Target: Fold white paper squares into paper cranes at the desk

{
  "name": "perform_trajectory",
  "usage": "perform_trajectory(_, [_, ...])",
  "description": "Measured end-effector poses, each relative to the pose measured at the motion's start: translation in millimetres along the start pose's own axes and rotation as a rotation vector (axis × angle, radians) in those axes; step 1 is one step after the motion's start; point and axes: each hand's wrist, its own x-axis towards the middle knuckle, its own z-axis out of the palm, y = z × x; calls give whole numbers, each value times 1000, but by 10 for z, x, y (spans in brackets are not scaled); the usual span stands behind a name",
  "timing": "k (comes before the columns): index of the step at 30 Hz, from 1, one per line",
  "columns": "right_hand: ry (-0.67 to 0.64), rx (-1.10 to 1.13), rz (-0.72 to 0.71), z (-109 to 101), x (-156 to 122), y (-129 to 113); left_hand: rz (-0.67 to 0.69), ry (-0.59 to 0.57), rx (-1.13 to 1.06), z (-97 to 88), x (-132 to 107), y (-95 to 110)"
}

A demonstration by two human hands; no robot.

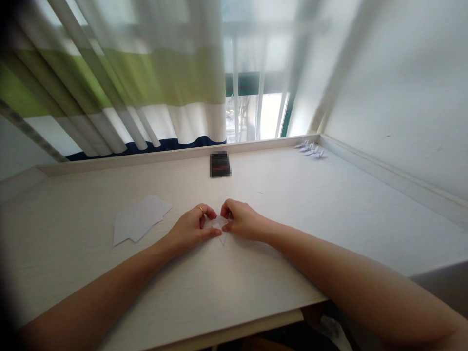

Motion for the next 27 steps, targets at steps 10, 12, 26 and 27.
perform_trajectory(10, [-36, -48, -89, -57, 27, 6, 50, -14, -3, 16, 14, -44])
perform_trajectory(12, [-45, -36, -96, -74, 37, 10, 48, -25, -27, 8, 14, -47])
perform_trajectory(26, [-103, -148, -292, -127, 5, -13, 153, -193, -64, -136, 34, -94])
perform_trajectory(27, [-125, -149, -299, -140, 1, -20, 148, -189, -54, -131, 36, -97])
